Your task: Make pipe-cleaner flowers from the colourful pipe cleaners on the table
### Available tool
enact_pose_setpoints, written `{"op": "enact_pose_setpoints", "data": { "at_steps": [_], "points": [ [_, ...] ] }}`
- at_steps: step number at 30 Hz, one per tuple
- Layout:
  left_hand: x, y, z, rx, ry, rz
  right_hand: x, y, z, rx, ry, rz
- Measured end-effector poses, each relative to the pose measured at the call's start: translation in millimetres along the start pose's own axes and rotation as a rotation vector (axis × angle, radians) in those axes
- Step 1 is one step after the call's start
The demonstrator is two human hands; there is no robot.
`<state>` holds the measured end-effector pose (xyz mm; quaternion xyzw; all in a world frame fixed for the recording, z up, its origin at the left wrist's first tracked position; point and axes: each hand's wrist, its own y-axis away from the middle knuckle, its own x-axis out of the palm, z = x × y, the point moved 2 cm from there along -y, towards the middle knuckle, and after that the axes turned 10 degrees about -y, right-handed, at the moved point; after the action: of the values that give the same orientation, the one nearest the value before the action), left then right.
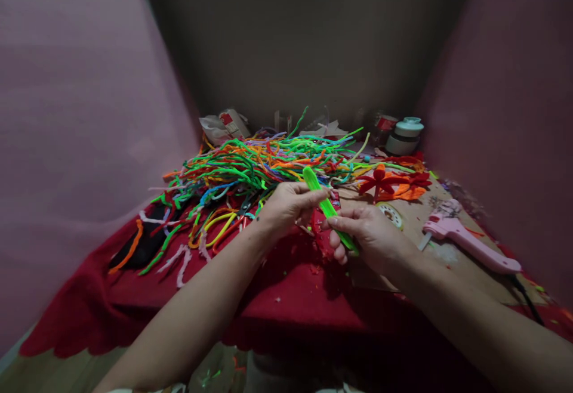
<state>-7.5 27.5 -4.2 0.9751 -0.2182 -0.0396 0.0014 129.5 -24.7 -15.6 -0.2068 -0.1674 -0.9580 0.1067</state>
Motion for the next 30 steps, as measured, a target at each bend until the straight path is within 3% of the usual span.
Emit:
{"op": "enact_pose_setpoints", "data": {
  "at_steps": [2,3,7,15,24,27,29,30],
  "points": [
    [5,1,5,-0.041,0.004,0.091,1,-3,7,0.014,0.023,0.002],
    [6,1,6,-0.029,0.002,0.076,1,-5,10,0.032,0.024,0.009],
    [4,0,5,0.041,-0.040,-0.122,-1,-15,10,0.054,-0.017,0.046],
    [2,2,-2,0.031,-0.074,-0.300,-8,-21,-4,0.013,-0.101,0.067],
    [2,0,1,0.001,-0.115,-0.273,-12,-22,-4,0.011,-0.075,0.015],
    [-10,1,-8,0.190,-0.272,-0.445,-16,-22,-2,0.015,-0.068,-0.003],
    [-17,7,-19,0.484,-0.538,-0.642,-18,-22,0,0.013,-0.051,-0.007],
    [-17,9,-24,0.631,-0.720,-0.645,-19,-22,1,0.013,-0.039,-0.002]
  ]
}}
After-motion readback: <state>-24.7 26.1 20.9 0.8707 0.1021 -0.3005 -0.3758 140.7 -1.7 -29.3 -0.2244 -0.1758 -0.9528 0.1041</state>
